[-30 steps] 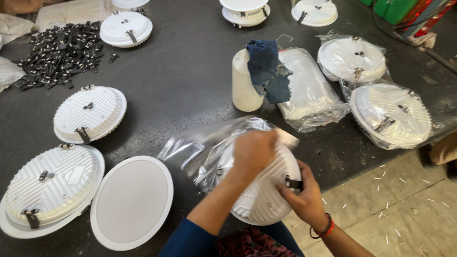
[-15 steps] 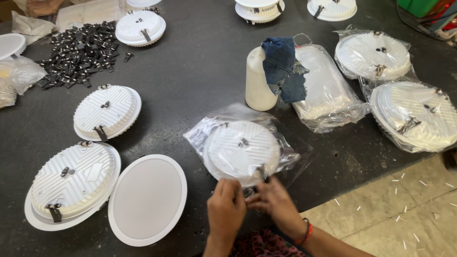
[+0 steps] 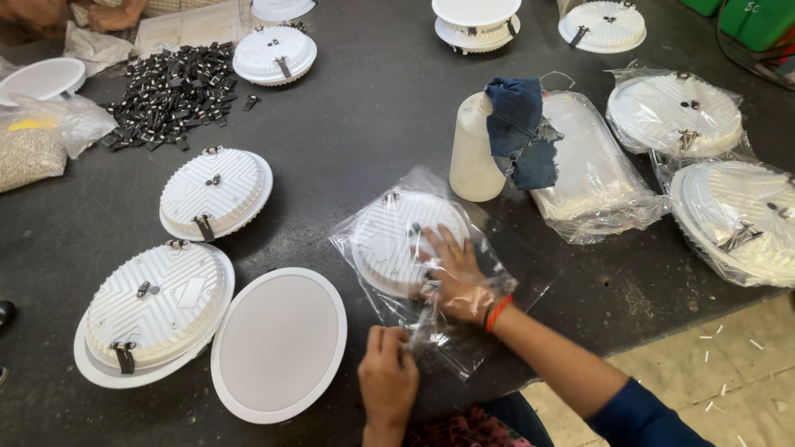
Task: The person wipes round LED panel light fixtures with a cloth, pours liquid from a plastic bottle onto the cloth, and slides each panel into a clear plastic bag, pressing the wrapped panels flat on the work table. Other workers handle panels at the far end of the table.
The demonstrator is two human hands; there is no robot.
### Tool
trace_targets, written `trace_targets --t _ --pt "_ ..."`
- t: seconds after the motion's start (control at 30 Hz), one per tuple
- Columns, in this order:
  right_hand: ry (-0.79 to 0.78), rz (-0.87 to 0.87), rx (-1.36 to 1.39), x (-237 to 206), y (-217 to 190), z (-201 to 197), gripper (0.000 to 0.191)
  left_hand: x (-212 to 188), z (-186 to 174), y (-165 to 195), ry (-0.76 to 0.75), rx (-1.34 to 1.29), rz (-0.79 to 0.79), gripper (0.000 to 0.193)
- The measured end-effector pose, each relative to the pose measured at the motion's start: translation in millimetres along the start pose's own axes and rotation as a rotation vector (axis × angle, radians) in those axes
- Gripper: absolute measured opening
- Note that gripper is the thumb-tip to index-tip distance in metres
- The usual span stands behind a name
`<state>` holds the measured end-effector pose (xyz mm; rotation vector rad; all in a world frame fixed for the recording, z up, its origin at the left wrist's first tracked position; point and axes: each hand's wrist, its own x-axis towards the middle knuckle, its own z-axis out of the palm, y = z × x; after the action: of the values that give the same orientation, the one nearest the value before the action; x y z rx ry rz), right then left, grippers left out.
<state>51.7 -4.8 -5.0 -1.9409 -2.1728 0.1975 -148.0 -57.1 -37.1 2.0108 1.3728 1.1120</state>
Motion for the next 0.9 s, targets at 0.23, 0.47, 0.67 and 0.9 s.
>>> trace_targets --t 0.23,0.47,0.67,0.9 --pt "0.100 -0.121 -0.071 -34 14 22 0.073 -4 -19 -12 0.132 -0.019 0.008 0.020" --pt "0.386 -0.123 0.033 -82 -12 6 0.070 -8 -34 -10 0.068 0.059 0.023 0.041" --pt "0.340 0.143 0.517 -207 -4 18 0.054 -33 -58 -20 -0.180 -0.014 0.009 0.044" --pt "0.399 0.110 0.289 -162 63 -11 0.060 -22 -79 -34 -0.254 -0.065 0.080 0.064"
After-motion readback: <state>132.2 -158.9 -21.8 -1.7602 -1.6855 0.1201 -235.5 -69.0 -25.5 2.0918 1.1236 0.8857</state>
